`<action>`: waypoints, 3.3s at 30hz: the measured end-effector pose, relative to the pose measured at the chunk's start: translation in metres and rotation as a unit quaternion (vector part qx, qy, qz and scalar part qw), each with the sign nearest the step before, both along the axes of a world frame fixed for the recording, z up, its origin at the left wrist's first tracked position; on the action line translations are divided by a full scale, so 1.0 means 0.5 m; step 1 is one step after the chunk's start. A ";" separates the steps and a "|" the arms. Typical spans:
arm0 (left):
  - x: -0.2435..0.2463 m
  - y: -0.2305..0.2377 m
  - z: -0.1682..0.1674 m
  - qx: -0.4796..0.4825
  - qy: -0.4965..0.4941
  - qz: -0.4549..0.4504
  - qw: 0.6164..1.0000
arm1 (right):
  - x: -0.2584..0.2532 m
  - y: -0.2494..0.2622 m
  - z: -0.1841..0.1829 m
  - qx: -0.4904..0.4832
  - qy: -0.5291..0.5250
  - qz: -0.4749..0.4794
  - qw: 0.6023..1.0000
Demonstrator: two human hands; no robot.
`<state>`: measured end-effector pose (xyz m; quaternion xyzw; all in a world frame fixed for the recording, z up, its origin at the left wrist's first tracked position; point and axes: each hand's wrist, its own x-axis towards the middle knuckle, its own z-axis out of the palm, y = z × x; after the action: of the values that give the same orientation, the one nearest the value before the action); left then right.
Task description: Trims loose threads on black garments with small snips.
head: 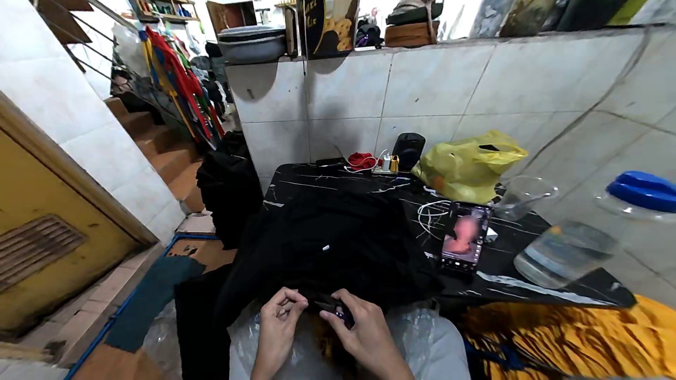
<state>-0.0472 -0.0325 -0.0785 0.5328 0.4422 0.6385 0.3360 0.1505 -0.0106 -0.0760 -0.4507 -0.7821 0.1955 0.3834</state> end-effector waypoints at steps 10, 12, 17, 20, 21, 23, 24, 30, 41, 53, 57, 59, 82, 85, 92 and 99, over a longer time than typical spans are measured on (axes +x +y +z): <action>-0.017 -0.006 -0.014 0.007 -0.016 -0.052 0.998 | -0.049 -0.005 0.000 -0.015 0.095 -0.076 0.992; -0.020 -0.009 -0.018 0.010 -0.004 -0.071 0.997 | -0.047 0.008 -0.003 -0.103 0.176 -0.024 0.979; -0.049 -0.014 -0.026 0.031 0.067 -0.175 0.982 | -0.045 0.045 -0.018 -0.195 0.240 0.106 0.945; -0.072 -0.018 -0.030 0.027 0.120 -0.276 0.953 | -0.051 0.050 -0.016 -0.200 0.223 0.117 0.947; -0.075 -0.020 -0.031 0.020 0.133 -0.293 0.947 | -0.055 0.051 -0.019 -0.189 0.218 0.104 0.952; -0.079 -0.022 -0.037 0.007 0.156 -0.304 0.940 | -0.063 0.053 -0.024 -0.169 0.208 0.057 0.962; -0.079 -0.021 -0.041 0.005 0.160 -0.303 0.939 | -0.065 0.054 -0.026 -0.162 0.199 0.036 0.966; -0.012 -0.014 -0.034 -0.036 0.065 -0.100 0.992 | -0.051 0.039 -0.015 -0.145 0.161 -0.031 0.976; 0.018 0.007 -0.041 -0.061 0.064 -0.019 0.996 | 0.022 0.041 -0.035 -0.185 0.084 0.061 0.977; 0.029 -0.003 -0.061 -0.009 0.153 0.061 0.986 | -0.039 0.028 -0.051 0.014 0.071 0.042 0.996; 0.030 0.005 -0.074 0.046 0.189 0.083 0.977 | -0.012 0.028 -0.046 -0.018 0.071 0.033 0.997; 0.029 0.006 -0.070 0.045 0.176 0.084 0.980 | 0.007 0.027 -0.040 -0.024 0.028 0.008 0.999; 0.137 0.160 0.031 0.176 0.489 0.044 0.853 | 0.102 0.115 -0.017 0.019 0.222 -0.126 0.967; 0.137 0.215 0.011 0.190 0.436 0.046 0.879 | 0.118 0.123 -0.022 0.010 0.158 -0.137 0.978; 0.103 0.217 0.033 0.071 0.293 -0.047 0.952 | 0.098 0.114 0.013 0.044 -0.078 -0.122 0.988; 0.072 0.173 0.061 0.064 0.330 -0.112 0.935 | 0.061 0.135 0.008 0.070 -0.029 -0.183 0.980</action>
<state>-0.0112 0.0541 -0.0480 0.7802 0.4239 0.4115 0.2055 0.1808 0.0569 -0.0718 -0.5638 -0.7090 0.0532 0.4203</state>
